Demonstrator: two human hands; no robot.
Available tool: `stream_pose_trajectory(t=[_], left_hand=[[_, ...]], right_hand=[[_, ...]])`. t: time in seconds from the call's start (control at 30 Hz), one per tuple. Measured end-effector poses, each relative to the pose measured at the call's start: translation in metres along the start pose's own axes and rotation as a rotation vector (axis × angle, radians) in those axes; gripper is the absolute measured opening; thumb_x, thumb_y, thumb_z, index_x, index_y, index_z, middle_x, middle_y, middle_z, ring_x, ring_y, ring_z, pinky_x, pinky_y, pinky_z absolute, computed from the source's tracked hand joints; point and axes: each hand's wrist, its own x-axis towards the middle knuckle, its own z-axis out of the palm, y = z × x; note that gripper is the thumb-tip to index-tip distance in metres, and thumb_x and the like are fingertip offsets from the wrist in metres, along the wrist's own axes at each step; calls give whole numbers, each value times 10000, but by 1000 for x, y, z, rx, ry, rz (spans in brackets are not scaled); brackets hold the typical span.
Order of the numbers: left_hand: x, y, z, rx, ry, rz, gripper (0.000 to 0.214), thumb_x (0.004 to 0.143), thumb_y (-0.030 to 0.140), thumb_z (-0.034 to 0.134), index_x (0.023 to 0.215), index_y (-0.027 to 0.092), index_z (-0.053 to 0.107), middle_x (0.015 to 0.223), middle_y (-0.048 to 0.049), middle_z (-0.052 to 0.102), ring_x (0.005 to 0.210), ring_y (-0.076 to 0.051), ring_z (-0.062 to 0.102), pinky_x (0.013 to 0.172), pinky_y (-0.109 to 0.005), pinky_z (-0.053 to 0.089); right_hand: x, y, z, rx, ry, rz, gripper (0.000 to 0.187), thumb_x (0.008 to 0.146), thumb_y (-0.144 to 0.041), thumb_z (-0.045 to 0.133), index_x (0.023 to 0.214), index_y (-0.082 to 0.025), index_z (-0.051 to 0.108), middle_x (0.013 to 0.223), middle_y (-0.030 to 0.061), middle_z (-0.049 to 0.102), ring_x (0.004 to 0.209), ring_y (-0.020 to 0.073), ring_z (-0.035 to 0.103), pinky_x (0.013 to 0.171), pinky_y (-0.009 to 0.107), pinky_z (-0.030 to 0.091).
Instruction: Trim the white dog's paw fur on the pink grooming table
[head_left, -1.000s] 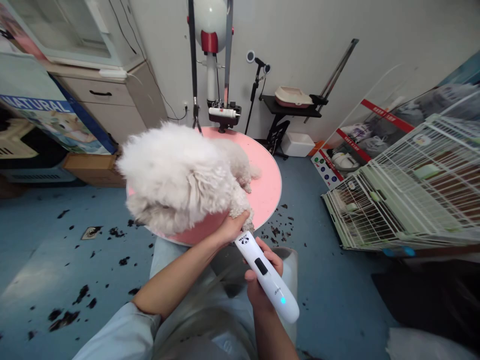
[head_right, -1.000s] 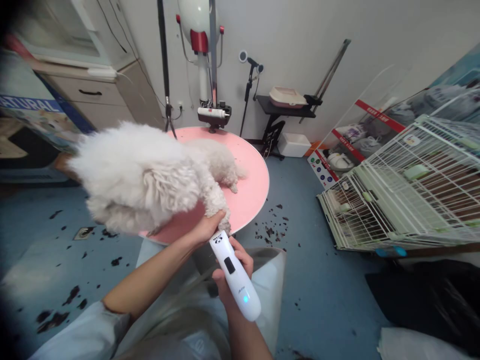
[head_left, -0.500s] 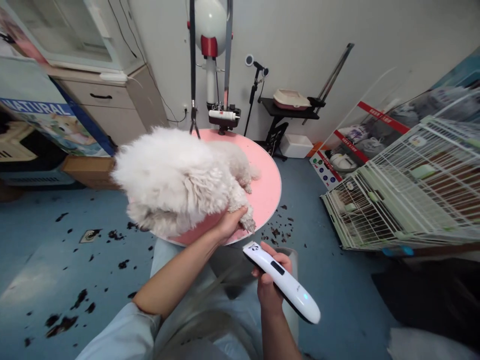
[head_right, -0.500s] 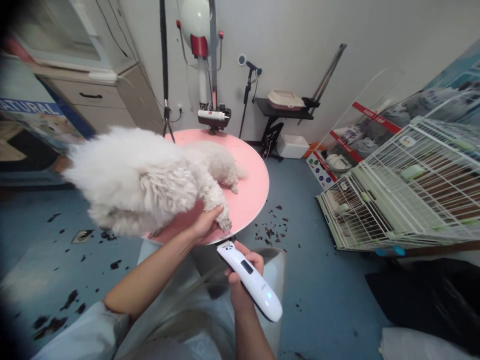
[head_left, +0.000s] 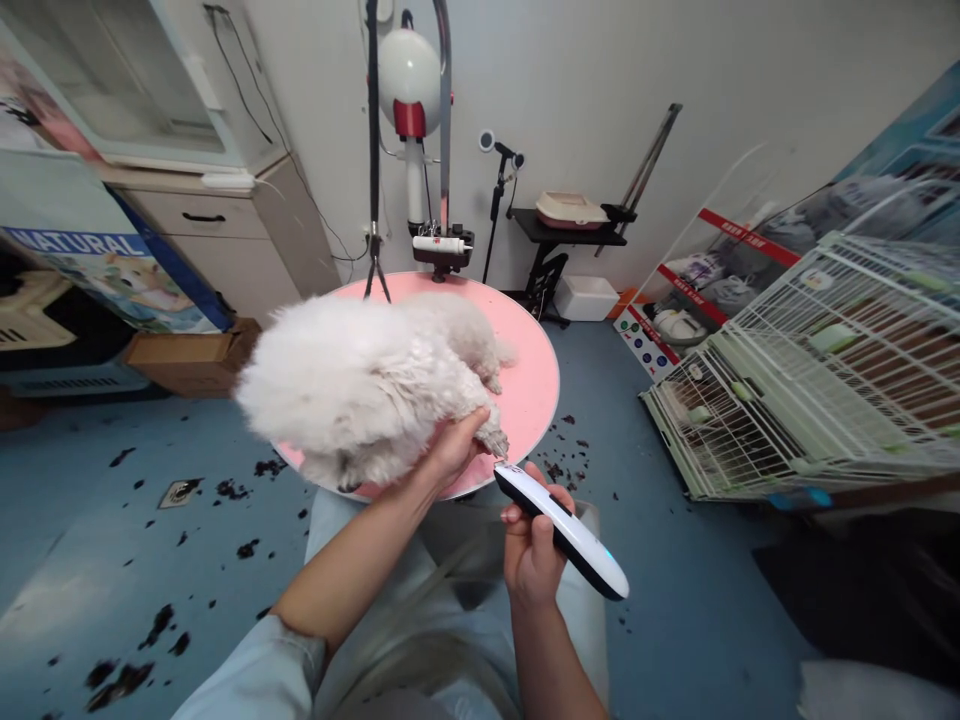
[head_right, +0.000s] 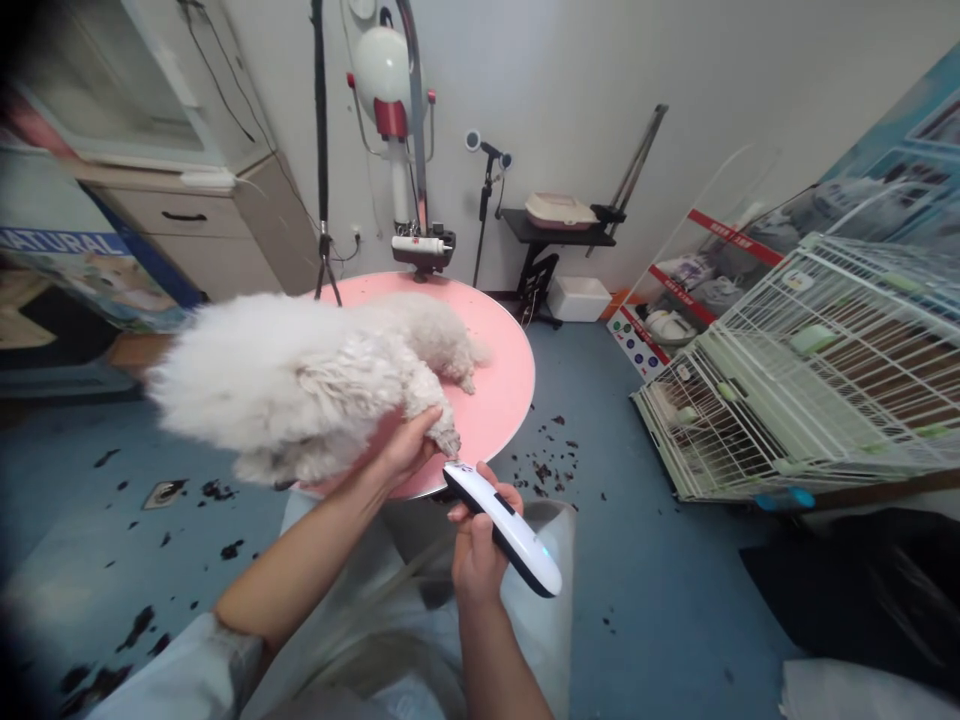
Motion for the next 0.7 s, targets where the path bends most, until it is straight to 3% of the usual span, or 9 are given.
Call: stream_pose_trajectory(t=[0.17,0.4,0.57,0.7], left_hand=[[0,11,-1,-39,40,120,153,722,219,719,762,190,574,631,27,600,717,-141,617,696,-242,481],[0,-11,-11,72,-39,-87,259,752,413,683,719,177,581,564,5,580,615,-166,598,621,-273,467],[7,-21,-18,136,36,-45,272,760,448,685,801,187,619,644,-15,637,737,-198,648,676,-283,486],[10,-23,-22,170,32,-112,318,783,499,660,762,185,615,614,-34,631,714,-209,642,666,-295,485]], right_hand=[[2,0,6,-4,1,10,371,794,-477,680,1054,-268,517,1198,84,662,562,103,586,560,289,516],[0,7,16,26,-14,28,398,788,-484,690,1075,-263,527,1188,76,664,545,86,591,599,290,520],[-9,13,17,-112,30,-60,551,726,-596,705,1100,-248,499,1251,113,611,602,109,626,693,358,554],[-21,19,28,-195,6,-115,575,738,-579,701,1147,-261,451,1383,144,491,774,161,676,800,424,561]])
